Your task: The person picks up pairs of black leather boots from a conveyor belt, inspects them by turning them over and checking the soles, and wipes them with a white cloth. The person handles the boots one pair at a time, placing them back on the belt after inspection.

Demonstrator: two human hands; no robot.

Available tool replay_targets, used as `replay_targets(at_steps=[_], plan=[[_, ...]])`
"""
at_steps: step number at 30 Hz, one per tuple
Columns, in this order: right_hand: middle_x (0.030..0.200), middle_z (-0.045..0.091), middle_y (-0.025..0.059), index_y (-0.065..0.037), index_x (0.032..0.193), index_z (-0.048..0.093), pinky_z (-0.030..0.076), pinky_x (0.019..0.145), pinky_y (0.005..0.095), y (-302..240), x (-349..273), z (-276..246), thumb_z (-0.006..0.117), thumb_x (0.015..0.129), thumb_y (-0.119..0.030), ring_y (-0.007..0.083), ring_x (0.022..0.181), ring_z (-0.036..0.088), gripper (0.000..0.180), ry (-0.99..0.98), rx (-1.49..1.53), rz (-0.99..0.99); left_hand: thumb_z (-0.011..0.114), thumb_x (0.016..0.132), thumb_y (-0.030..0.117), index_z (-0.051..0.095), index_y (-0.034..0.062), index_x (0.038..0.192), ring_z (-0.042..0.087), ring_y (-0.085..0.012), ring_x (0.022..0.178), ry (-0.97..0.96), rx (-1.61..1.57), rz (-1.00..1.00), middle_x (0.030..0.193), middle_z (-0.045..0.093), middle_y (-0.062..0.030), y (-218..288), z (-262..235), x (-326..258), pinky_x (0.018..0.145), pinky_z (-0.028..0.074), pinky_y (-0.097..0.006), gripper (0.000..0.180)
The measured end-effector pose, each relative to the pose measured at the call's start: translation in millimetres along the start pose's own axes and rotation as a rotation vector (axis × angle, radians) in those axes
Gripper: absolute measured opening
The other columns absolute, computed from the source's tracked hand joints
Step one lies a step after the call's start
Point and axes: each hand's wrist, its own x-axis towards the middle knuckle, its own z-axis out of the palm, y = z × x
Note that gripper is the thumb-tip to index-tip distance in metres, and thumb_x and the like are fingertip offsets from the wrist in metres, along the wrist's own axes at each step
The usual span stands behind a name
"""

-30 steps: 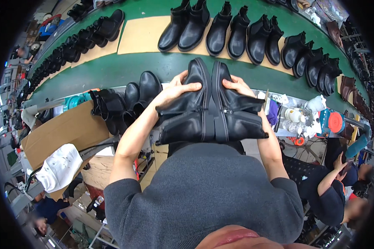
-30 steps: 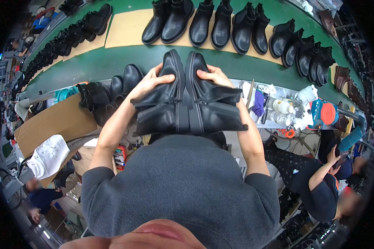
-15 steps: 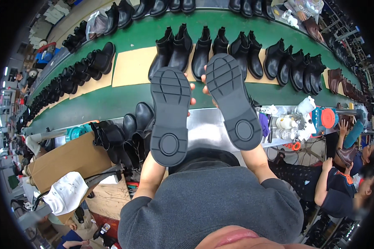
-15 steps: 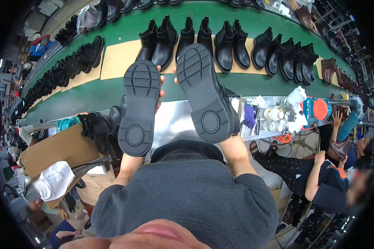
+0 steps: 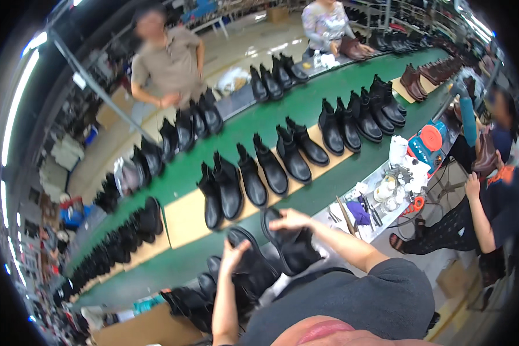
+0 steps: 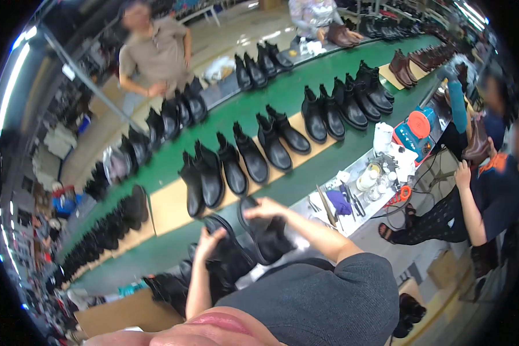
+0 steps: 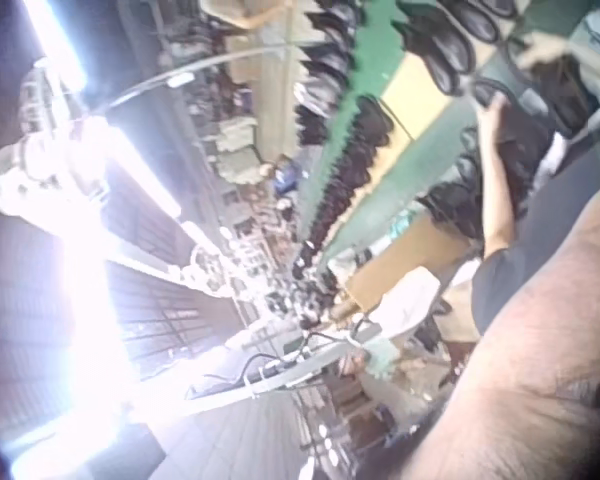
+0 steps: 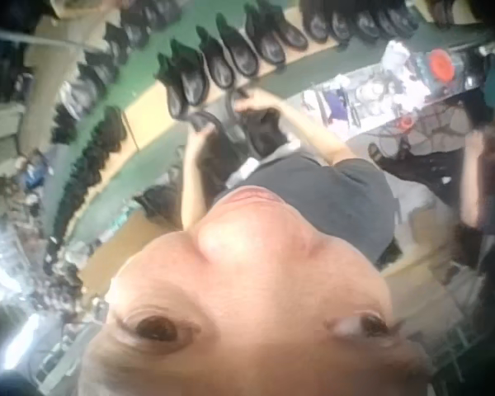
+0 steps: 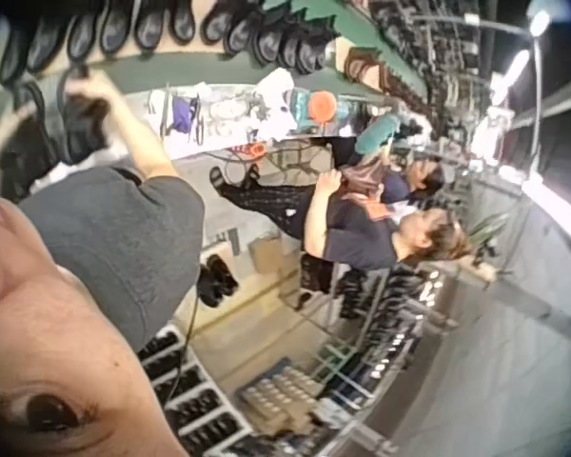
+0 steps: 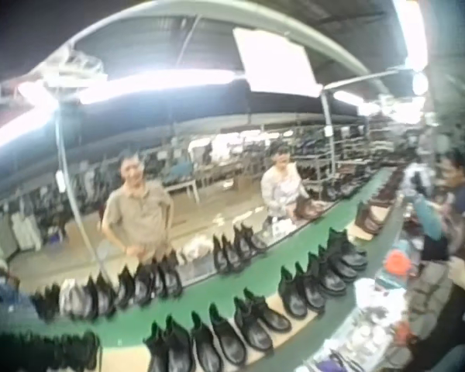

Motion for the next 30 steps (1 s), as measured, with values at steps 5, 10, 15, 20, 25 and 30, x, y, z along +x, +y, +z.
replay_targets(at_steps=[5, 10, 15, 20, 25, 30], plan=[[0.135, 0.033, 0.0347, 0.001, 0.138, 0.032, 0.034, 0.104, 0.0469, 48, 2, 89, 0.059, 0.078, -0.059, 0.0439, 0.126, 0.036, 0.089, 0.165, -0.384, 0.143, 0.070, 0.075, 0.045, 0.012, -0.0053, 0.143, 0.036, -0.0347, 0.130, 0.054, 0.342, -0.271, 0.135, 0.039, -0.0311, -103, 25, 39, 0.106, 0.031, -0.037, 0.102], [0.118, 0.058, 0.0209, 0.001, 0.124, 0.052, 0.040, 0.096, 0.0393, 98, -19, 72, 0.048, 0.086, -0.059, 0.0316, 0.114, 0.053, 0.070, 0.181, -0.121, 0.238, 0.065, 0.083, 0.023, 0.053, -0.0062, 0.113, 0.057, -0.0259, 0.095, 0.365, 0.341, 0.275, 0.110, 0.055, -0.0172, -42, 25, -41, 0.084, 0.046, -0.036, 0.043], [0.114, 0.060, 0.0198, 0.000, 0.119, 0.055, 0.044, 0.090, 0.0388, 70, -67, 70, 0.046, 0.084, -0.065, 0.0298, 0.107, 0.058, 0.075, -0.018, 0.123, 0.301, 0.067, 0.081, 0.011, 0.053, -0.0041, 0.108, 0.056, -0.0179, 0.089, 0.114, -0.183, 0.037, 0.103, 0.056, -0.0111, -16, 46, -122, 0.081, 0.045, -0.032, 0.034], [0.122, 0.053, 0.0246, 0.003, 0.135, 0.035, 0.053, 0.072, 0.0464, 68, -53, 75, 0.052, 0.080, -0.066, 0.0341, 0.106, 0.056, 0.089, 0.091, 0.244, 0.413, 0.064, 0.084, 0.007, 0.042, -0.0056, 0.123, 0.055, -0.0213, 0.106, 0.003, -0.297, -0.033, 0.117, 0.055, -0.0150, -37, 69, -128, 0.092, 0.043, -0.033, 0.047], [0.125, 0.048, 0.0259, 0.004, 0.142, 0.018, 0.055, 0.071, 0.0503, 99, -38, 69, 0.056, 0.078, -0.064, 0.0365, 0.111, 0.053, 0.101, 0.245, 0.361, 0.423, 0.059, 0.084, 0.003, 0.050, -0.0084, 0.115, 0.060, -0.0188, 0.090, -0.127, -0.314, -0.212, 0.103, 0.061, -0.0126, -2, 84, -99, 0.079, 0.047, -0.031, 0.034], [0.136, 0.040, 0.0267, 0.005, 0.140, 0.026, 0.048, 0.089, 0.0502, 85, -41, 69, 0.057, 0.078, -0.063, 0.0412, 0.120, 0.047, 0.097, 0.243, 0.402, 0.433, 0.064, 0.081, 0.009, 0.059, -0.0084, 0.101, 0.063, -0.0244, 0.080, 0.058, -0.073, -0.192, 0.092, 0.065, -0.0137, -59, 98, -48, 0.073, 0.049, -0.036, 0.027]])
